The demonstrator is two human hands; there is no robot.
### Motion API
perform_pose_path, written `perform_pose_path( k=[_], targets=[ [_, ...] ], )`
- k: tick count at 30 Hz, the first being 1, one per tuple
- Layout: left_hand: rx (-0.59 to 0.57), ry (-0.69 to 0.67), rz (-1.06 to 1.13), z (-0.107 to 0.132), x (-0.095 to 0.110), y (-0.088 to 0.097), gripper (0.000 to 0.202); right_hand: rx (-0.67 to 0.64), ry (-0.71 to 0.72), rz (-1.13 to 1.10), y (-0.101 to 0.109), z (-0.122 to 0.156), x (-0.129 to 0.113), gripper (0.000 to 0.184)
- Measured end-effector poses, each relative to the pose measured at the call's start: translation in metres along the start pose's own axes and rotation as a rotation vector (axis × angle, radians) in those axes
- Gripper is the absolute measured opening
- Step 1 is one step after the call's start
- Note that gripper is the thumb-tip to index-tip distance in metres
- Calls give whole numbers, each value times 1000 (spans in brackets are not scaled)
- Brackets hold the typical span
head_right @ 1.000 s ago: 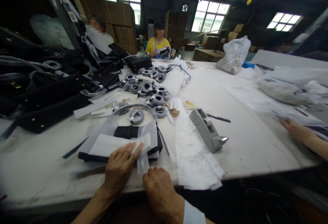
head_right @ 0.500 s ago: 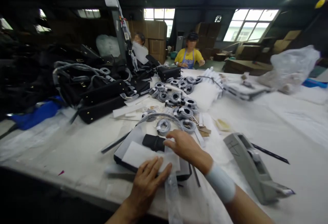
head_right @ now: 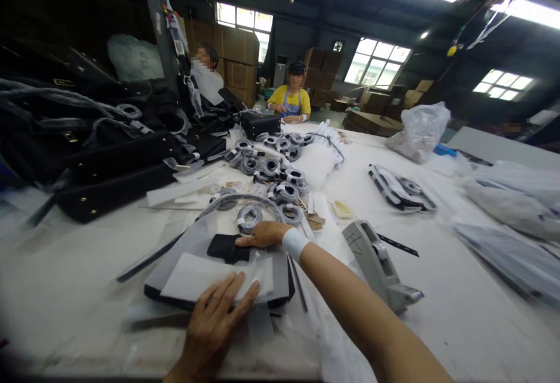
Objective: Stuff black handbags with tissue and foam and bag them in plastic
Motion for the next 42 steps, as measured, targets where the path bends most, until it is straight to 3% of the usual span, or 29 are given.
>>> perform_pose_path(
  k=[12,17,21,23,26,30,36,42],
  targets=[
    [-58,-38,21,-4,-3,3,46,131,-46,-53,-5,20,42,63],
    [-99,-52,55,-6,-4,3,43,288,-42,-30,-10,29,42,48],
    [-100,-35,51,-5,-1,0,43,468,51,-23,-15,51,38,42],
    [-55,-8,51,-4,2,-2,43,576,181,-69,-23,69,32,43],
    [-23,4,61,-5,3,-2,42,712,346,-178,-45,102,21,29],
    [-92,-32,68,-8,1,3,42,876,290,-267,-77,133,13,21],
    [-183,-144,-1,-16,3,7,43,1065,268,-369,-110,131,22,18],
    [-258,-354,11,-30,5,1,40,1115,288,-366,-121,127,29,17]
  ],
)
Point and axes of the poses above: each hand's wrist, its own z-axis away from the middle knuckle, its own y-axis out of the back of the hand, x = y × z, the point moved 1 cm from there along -z, towards the middle knuckle, and after that the axes turned 15 degrees about x, right-handed, at the moved point
